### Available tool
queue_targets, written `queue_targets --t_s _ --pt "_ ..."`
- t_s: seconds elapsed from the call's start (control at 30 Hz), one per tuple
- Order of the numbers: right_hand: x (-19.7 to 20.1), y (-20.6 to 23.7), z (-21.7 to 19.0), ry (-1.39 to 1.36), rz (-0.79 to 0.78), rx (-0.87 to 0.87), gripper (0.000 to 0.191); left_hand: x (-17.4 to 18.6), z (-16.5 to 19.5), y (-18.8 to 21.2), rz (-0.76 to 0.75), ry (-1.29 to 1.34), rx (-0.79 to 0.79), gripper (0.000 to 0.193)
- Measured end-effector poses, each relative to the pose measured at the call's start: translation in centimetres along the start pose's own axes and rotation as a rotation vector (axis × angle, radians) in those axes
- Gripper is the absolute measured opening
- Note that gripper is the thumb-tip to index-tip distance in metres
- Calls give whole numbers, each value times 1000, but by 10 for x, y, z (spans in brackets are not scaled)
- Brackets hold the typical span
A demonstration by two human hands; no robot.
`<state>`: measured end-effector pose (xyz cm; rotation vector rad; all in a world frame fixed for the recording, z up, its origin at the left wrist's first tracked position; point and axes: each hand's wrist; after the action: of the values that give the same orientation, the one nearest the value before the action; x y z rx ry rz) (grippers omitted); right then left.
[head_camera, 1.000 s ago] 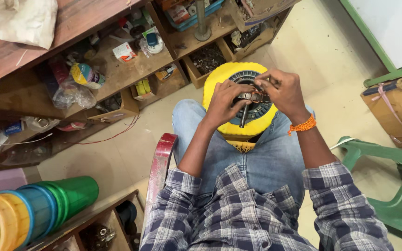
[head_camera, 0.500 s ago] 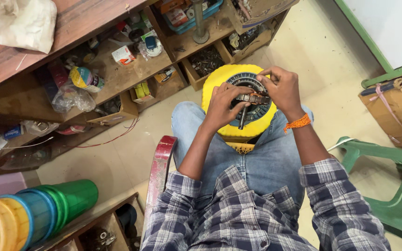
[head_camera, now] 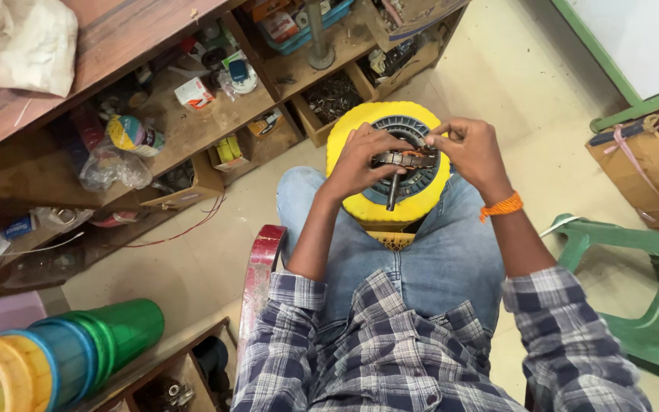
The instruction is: The person sits with an electric motor armature resting on a yellow tire-shaped stand and works copper windings and small components in the armature slots by hand. They briefly use a green-handled screwdriver on the armature and continue fitting parts with both hands.
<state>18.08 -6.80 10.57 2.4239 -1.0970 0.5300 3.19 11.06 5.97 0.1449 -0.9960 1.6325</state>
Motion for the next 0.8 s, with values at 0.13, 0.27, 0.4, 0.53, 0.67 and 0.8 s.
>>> queue_targets --t_s 0.13,0.27,0.4,0.53,0.67,0.8 --pt "9 22 9 116 -51 72 14 -1 -14 2 -33 213 49 44" --pt "-2 41 9 208 18 174 14 1 -23 3 -41 376 26 43" --pt "-10 56 10 336 154 367 13 5 -31 4 -107 407 5 45" --pt "-22 67 16 365 199 524 7 14 -36 -4 -195 449 34 43" --pt "-37 70 27 334 193 539 5 20 -23 -12 -198 458 58 47" --pt "-43 72 38 266 160 526 5 11 13 5 -107 -112 -84 52"
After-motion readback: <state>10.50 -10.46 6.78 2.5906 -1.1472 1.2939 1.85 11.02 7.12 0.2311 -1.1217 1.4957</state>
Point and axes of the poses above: each hand's wrist, its own y-axis away from the middle knuckle, its own x-axis out of the back of the hand, z = x × y, and after that the axes turned 13 degrees about -x, right-handed
